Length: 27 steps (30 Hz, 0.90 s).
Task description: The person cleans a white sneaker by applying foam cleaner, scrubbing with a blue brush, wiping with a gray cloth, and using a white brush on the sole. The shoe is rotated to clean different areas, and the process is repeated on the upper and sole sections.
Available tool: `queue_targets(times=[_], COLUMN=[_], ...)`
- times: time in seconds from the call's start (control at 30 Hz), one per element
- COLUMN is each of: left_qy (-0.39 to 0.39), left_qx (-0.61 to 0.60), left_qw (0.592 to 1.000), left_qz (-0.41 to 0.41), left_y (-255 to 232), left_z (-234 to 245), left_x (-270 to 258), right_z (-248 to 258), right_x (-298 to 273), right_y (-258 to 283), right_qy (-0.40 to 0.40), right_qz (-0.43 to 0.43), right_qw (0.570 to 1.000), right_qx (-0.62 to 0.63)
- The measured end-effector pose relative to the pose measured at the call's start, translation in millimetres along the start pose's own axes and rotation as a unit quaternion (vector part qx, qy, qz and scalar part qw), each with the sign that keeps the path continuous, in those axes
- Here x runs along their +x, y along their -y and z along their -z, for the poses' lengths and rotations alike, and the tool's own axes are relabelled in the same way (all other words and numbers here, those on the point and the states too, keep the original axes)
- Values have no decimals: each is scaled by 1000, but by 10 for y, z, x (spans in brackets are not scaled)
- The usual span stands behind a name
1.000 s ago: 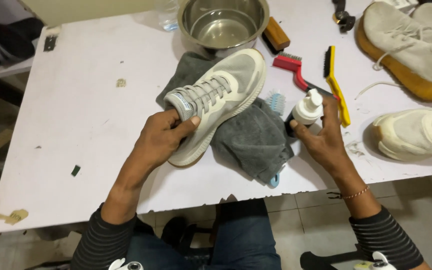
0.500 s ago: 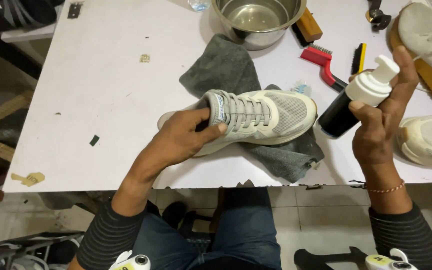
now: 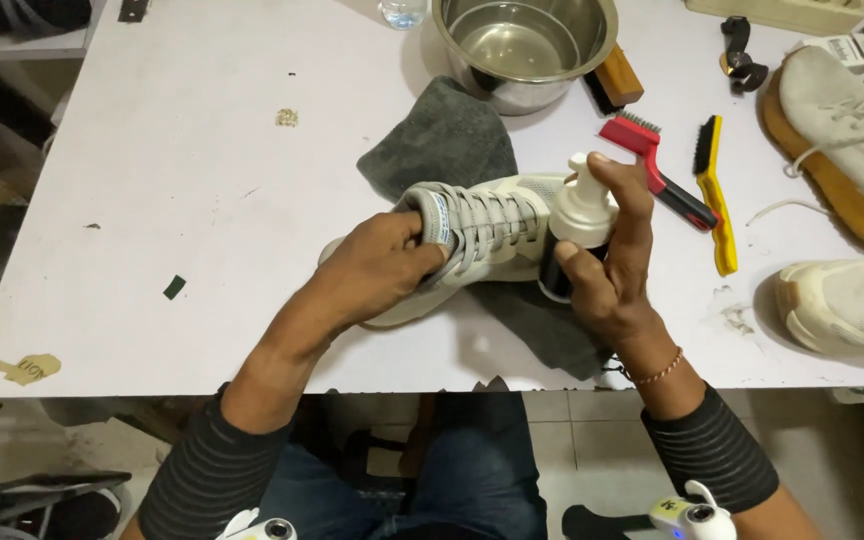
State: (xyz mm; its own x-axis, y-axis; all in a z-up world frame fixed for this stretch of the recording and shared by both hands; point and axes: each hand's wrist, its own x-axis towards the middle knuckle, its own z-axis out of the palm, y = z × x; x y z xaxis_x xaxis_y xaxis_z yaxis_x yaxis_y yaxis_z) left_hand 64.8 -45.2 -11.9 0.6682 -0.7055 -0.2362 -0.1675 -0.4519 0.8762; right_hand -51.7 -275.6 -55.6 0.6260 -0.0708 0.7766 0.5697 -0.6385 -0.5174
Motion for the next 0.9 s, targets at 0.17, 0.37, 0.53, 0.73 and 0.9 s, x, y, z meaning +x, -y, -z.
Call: queue_targets(times=[0.17, 0.37, 0.53, 0.73, 0.9], left_qy=[23, 0, -24, -5, 7], left_qx=[-24, -97, -158, -205, -205], left_qw=[999, 995, 986, 978, 979], left_qz=[16, 37, 48, 34, 21], left_y=[-134, 14, 135, 82, 271], left_z=[40, -31, -139, -58, -86], left_x=[-23, 134, 318, 258, 300], right_z=[-17, -160, -154, -191, -195], right_x=[-59, -103, -48, 1, 107], right_y=[-48, -110, -100, -17, -62], right_qy=[-3, 54, 49, 104, 124], right_qz=[15, 5, -31, -10, 8], right_qw=[997, 996, 998, 994, 991], right_qx=[-72, -71, -18, 30, 53])
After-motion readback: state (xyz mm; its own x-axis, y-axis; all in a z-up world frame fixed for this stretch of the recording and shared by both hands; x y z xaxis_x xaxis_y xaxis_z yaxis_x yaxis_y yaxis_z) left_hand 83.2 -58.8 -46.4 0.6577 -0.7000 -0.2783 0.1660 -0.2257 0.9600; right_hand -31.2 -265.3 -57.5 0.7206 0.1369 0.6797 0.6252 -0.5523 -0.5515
